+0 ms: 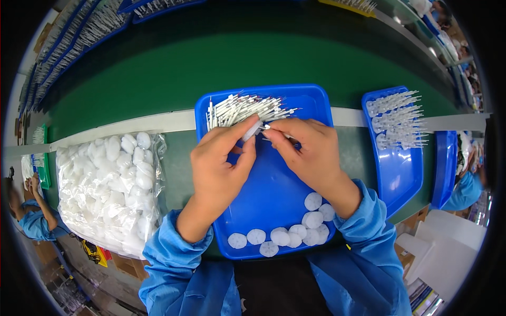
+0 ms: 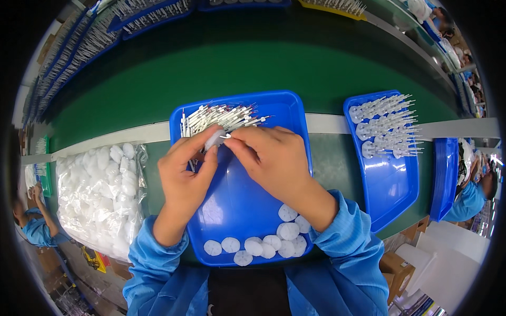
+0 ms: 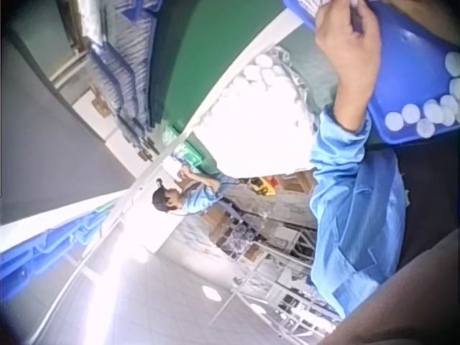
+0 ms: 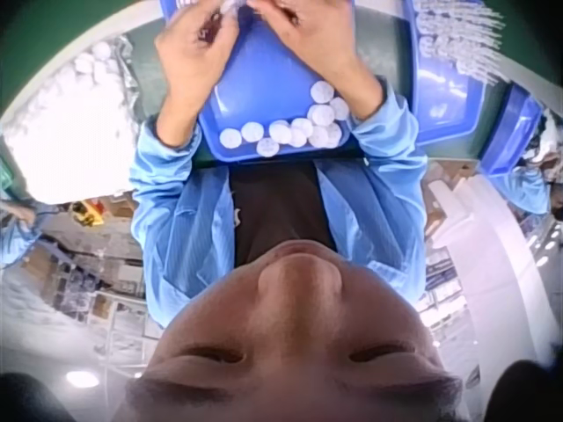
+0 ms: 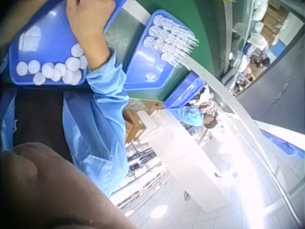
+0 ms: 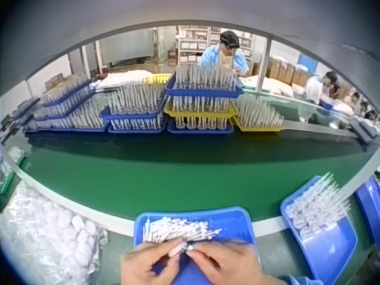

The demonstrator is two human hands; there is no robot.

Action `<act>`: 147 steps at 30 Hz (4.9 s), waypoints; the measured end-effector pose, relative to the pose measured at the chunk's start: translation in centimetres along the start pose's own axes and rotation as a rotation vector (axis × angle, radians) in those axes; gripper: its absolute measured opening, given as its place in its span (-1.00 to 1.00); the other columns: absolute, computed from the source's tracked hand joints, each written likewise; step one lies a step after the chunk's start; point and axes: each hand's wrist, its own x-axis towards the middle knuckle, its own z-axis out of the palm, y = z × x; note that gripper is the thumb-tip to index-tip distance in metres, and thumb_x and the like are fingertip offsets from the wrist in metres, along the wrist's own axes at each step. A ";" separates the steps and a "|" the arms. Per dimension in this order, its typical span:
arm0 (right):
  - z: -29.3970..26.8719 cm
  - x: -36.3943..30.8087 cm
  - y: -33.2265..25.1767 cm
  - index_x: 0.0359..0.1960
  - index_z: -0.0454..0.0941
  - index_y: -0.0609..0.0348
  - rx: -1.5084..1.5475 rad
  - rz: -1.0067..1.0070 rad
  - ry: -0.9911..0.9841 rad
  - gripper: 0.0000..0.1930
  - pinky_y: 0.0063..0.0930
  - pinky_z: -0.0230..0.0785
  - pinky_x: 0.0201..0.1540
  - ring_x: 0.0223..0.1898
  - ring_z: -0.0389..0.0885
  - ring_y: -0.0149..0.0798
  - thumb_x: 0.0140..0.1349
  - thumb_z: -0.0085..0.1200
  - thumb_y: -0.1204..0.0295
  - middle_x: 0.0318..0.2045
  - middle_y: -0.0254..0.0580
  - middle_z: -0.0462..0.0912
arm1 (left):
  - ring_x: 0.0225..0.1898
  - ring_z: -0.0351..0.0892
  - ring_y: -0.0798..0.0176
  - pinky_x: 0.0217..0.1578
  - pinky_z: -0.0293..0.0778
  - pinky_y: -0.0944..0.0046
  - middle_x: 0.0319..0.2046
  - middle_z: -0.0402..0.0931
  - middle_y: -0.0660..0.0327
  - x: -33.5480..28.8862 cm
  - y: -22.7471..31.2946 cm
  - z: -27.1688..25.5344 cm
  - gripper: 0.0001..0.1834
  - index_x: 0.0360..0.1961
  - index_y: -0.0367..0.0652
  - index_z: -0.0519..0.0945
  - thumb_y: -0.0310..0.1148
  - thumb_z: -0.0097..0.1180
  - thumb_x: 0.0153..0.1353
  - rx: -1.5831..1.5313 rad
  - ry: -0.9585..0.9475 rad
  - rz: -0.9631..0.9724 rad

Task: The person inserts thin white sticks into small white circular discs at a factory workstation. They pick up a disc and a stick, insert the stick into the disc, and place the assembled unit into a blue tray. The process is repeated continuously throughout the clip.

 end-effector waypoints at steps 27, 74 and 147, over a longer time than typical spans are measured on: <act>-0.9 0.1 -0.1 0.07 0.70 0.20 0.508 0.202 -0.153 -0.66 -0.40 0.62 0.00 -0.19 0.76 -0.37 0.27 0.43 0.59 -0.26 -0.27 0.76 | -0.04 0.68 0.20 -0.20 0.62 0.28 0.02 0.68 0.13 0.2 0.1 -0.5 -0.44 0.10 -0.13 0.74 -0.61 0.57 0.02 -0.009 -0.054 0.161; -1.7 -0.4 -0.9 -0.12 0.72 0.25 0.606 0.241 -0.071 -0.86 -0.46 0.64 -0.07 -0.16 0.76 -0.44 0.32 0.36 0.64 -0.22 -0.29 0.80 | 0.00 0.77 0.32 -0.06 0.62 0.37 0.05 0.80 0.12 -0.6 -0.9 -0.7 -0.64 0.23 -0.22 0.71 -0.61 0.26 0.44 -0.417 -0.187 -0.200; -1.6 -1.3 -0.2 0.12 0.71 0.27 0.563 0.211 -0.189 -0.64 -0.45 0.62 0.00 -0.15 0.77 -0.41 0.28 0.40 0.64 -0.23 -0.24 0.82 | -0.01 0.78 0.05 -0.05 0.73 0.17 0.05 0.71 0.07 -0.8 1.4 -0.5 -0.46 0.15 -0.22 0.75 -0.66 0.53 0.09 0.008 -0.013 0.273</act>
